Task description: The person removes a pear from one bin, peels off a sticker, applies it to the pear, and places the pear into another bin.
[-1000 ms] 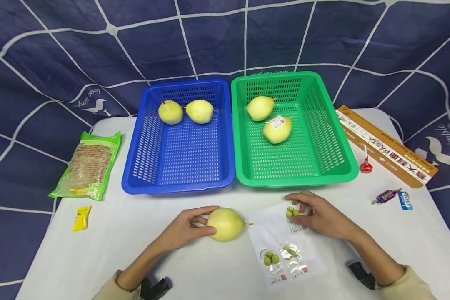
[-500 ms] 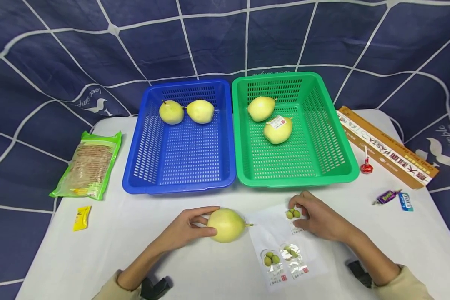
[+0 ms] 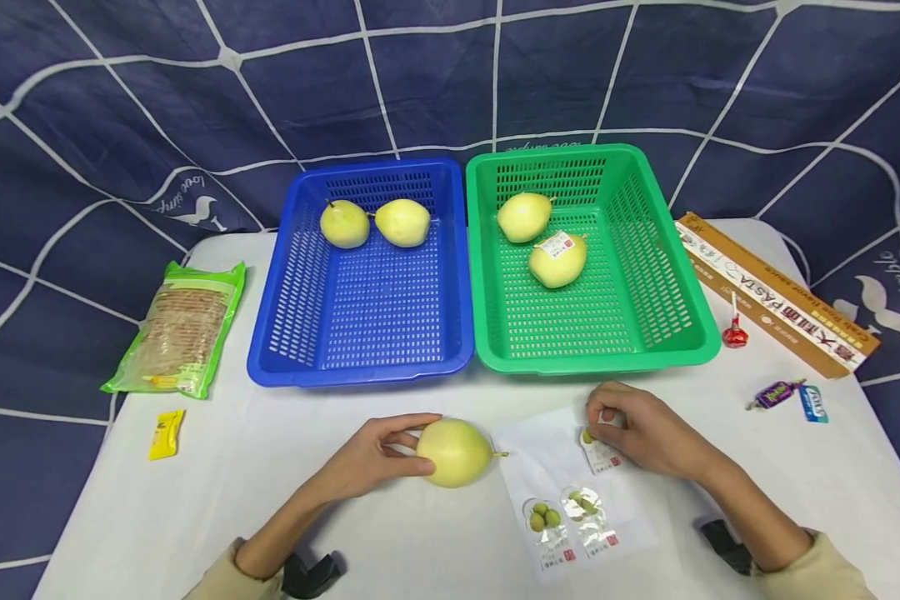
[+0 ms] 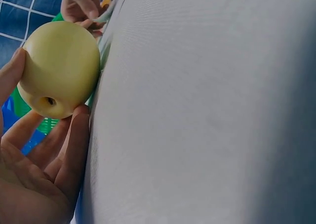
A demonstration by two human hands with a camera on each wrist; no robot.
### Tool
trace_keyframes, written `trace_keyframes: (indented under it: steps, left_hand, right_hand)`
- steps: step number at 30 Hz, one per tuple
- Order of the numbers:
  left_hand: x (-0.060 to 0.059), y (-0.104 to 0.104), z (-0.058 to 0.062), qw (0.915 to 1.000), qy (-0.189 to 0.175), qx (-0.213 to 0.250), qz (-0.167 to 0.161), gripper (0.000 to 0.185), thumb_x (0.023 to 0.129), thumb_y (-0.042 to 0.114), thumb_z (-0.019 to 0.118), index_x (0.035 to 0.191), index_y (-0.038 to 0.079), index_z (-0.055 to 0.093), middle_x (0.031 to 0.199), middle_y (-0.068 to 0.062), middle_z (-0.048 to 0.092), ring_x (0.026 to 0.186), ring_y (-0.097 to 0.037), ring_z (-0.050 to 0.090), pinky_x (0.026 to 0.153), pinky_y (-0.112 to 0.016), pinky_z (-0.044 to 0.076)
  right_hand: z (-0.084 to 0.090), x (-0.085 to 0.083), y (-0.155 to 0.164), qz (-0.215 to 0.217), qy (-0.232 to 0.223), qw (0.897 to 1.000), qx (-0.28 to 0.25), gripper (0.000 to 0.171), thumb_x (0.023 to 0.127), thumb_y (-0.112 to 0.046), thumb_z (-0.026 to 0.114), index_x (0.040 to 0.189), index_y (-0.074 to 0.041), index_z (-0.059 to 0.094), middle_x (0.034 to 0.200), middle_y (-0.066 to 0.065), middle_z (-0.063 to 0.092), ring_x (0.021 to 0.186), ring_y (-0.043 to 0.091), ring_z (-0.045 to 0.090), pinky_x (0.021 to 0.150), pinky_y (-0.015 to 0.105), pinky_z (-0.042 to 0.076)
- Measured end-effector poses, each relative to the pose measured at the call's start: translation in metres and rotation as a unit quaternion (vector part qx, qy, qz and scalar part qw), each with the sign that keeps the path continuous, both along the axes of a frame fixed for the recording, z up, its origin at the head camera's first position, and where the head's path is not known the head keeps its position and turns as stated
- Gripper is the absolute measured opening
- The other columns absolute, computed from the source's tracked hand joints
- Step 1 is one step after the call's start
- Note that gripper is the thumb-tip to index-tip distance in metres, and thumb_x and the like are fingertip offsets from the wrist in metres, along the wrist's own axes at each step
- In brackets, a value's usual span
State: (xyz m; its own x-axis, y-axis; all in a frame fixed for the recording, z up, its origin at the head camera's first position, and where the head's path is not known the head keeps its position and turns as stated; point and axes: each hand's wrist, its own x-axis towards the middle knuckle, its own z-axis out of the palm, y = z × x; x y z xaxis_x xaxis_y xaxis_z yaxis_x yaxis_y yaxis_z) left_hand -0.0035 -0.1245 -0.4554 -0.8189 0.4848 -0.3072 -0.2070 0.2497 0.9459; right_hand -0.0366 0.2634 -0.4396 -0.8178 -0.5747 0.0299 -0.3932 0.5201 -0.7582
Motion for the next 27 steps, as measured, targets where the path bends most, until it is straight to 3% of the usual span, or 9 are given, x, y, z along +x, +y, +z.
trace_keyframes:
  steps: [8, 19, 23, 27]
  left_hand:
    - [-0.001, 0.0, 0.001, 1.0, -0.002, -0.007, 0.0, 0.055, 0.084, 0.029, 0.081, 0.134, 0.016, 0.062, 0.112, -0.006, 0.07, 0.094, -0.018, 0.068, 0.076, -0.029, 0.058]
    - [-0.002, 0.002, 0.001, 0.9991, 0.017, -0.04, 0.004, 0.053, 0.085, 0.033, 0.079, 0.134, 0.019, 0.063, 0.104, -0.002, 0.072, 0.091, -0.015, 0.068, 0.076, -0.034, 0.053]
    - [-0.002, 0.004, 0.001, 0.9988, 0.016, -0.044, 0.011, 0.053, 0.087, 0.034, 0.077, 0.135, 0.018, 0.062, 0.115, -0.001, 0.07, 0.09, -0.014, 0.068, 0.077, -0.034, 0.053]
    - [-0.002, 0.005, 0.001, 0.9983, 0.016, -0.052, 0.021, 0.053, 0.088, 0.037, 0.075, 0.135, 0.018, 0.062, 0.124, -0.001, 0.066, 0.089, -0.014, 0.068, 0.075, -0.033, 0.054]
  right_hand:
    - [0.019, 0.003, -0.014, 0.027, -0.024, 0.999, -0.04, 0.029, 0.086, 0.007, 0.07, 0.091, -0.02, 0.061, 0.081, -0.007, 0.059, 0.072, 0.009, 0.055, 0.061, 0.023, 0.047]
    - [0.04, 0.002, -0.072, 0.085, -0.047, 0.988, -0.116, 0.027, 0.089, 0.007, 0.068, 0.099, -0.017, 0.063, 0.089, -0.004, 0.064, 0.077, 0.012, 0.06, 0.067, 0.025, 0.054]
    - [0.045, 0.001, -0.093, 0.113, -0.069, 0.98, -0.15, 0.02, 0.092, 0.005, 0.065, 0.102, -0.013, 0.064, 0.092, -0.001, 0.065, 0.079, 0.015, 0.062, 0.069, 0.027, 0.056]
    - [0.045, 0.001, -0.113, 0.133, -0.058, 0.977, -0.157, 0.02, 0.092, 0.005, 0.065, 0.101, -0.013, 0.064, 0.091, -0.002, 0.065, 0.077, 0.013, 0.061, 0.068, 0.027, 0.056]
